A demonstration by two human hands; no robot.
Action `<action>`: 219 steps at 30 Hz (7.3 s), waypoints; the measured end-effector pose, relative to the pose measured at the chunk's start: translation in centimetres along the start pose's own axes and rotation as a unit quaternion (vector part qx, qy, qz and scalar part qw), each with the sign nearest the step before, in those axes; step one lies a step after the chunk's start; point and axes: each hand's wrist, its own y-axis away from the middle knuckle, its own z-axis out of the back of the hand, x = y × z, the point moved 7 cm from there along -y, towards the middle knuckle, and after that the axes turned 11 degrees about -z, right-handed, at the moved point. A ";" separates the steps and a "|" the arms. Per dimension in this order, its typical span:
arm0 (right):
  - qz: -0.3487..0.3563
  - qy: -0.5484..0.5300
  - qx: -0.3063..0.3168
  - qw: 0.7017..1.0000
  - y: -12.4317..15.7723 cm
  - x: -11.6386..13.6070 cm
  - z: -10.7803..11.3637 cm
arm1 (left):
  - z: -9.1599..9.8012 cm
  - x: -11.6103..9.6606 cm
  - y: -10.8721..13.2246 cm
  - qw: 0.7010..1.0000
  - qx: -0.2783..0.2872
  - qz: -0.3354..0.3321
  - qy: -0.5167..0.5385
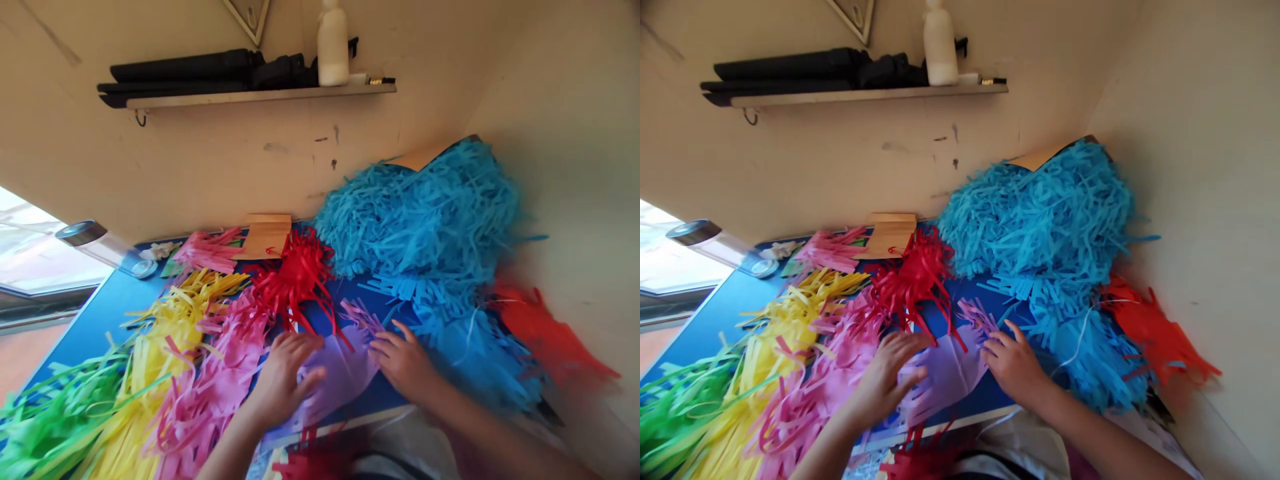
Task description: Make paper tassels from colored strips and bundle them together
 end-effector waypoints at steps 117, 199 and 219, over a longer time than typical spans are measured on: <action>0.005 -0.034 0.054 0.998 -3.0 -1.1 -1.8 | -4.0 -1.1 -2.3 0.979 -0.076 -0.035 -0.185; -0.223 -0.081 0.095 0.967 -6.1 -5.6 -1.8 | -3.6 3.7 -2.8 0.987 -0.037 0.121 -0.096; 0.125 0.069 0.044 0.989 -6.5 0.4 -2.3 | -3.8 -1.2 -4.8 0.971 -0.032 -0.088 -0.220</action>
